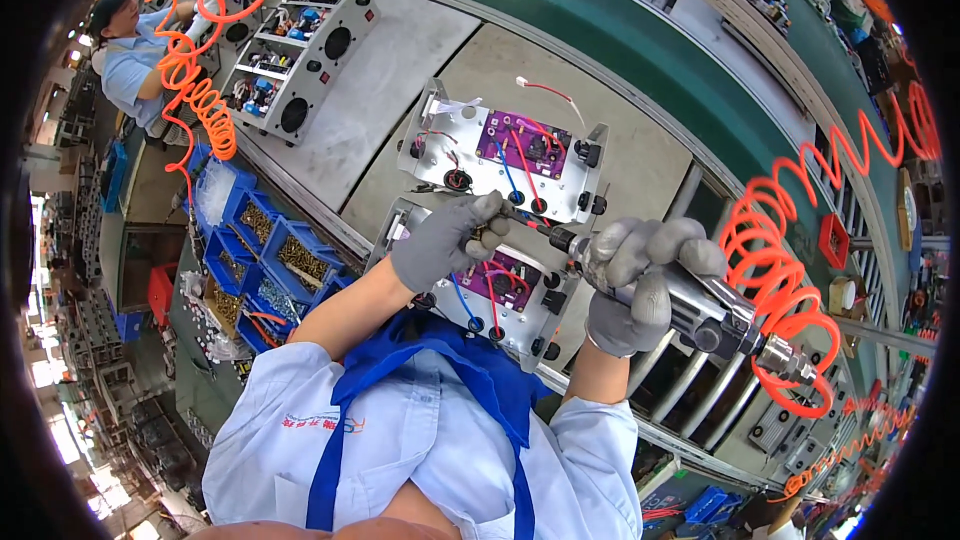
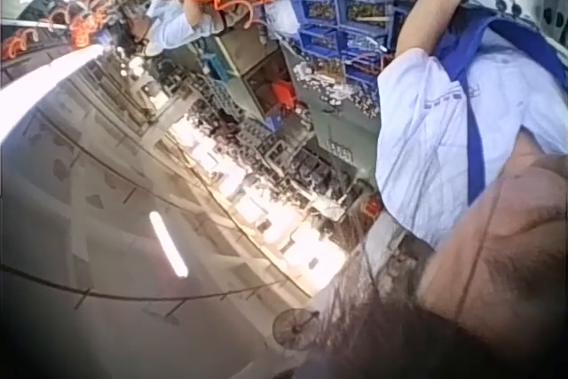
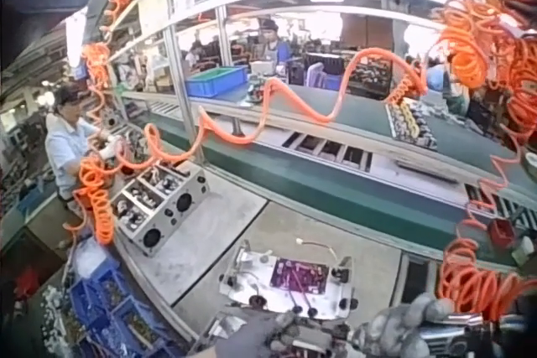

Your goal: The person assembles electronic components onto a circuit board by hand, securing them with screws using an electric screwdriver.

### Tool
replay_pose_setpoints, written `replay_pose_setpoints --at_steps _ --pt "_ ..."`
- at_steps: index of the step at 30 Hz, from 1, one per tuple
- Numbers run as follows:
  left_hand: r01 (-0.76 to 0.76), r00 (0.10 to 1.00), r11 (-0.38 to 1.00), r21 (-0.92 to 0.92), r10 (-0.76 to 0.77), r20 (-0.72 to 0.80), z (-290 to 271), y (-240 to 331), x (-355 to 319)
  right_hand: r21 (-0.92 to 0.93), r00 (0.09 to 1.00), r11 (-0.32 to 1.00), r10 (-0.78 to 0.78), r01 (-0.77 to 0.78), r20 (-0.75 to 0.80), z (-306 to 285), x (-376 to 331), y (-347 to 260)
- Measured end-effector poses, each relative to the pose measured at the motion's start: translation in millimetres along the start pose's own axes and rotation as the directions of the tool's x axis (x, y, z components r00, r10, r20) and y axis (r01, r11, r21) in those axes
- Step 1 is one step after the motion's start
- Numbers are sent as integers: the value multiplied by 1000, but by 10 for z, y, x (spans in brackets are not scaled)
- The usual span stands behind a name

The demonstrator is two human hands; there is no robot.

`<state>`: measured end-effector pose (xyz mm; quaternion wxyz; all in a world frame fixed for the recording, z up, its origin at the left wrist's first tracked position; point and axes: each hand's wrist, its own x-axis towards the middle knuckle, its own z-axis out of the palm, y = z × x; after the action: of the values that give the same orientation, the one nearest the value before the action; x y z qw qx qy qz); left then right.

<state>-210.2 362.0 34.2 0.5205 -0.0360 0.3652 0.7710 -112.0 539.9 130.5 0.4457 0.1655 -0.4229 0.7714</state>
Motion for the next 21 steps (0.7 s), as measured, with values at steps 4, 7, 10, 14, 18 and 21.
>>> replay_pose_setpoints --at_steps 4,7,10,14,18,21 --pt "59 989 980 191 -31 -143 154 215 61 2 1000 1000 14 -14 -9 -53 48 137" --pt "-4 934 805 593 214 -285 -85 262 304 -196 981 976 -126 96 -147 -120 88 275" --pt "108 860 80 991 492 -133 -224 380 676 -297 950 947 -198 122 -241 -182 102 347" --pt "393 868 -270 879 424 -258 -63 489 891 -301 970 949 -157 96 -187 -198 130 328" --pt "278 812 -83 957 552 -188 -232 267 927 -279 989 957 -111 79 -102 -287 138 337" --pt "96 770 99 990 623 -137 -286 74 880 -243 988 970 -56 20 -142 -231 115 466"
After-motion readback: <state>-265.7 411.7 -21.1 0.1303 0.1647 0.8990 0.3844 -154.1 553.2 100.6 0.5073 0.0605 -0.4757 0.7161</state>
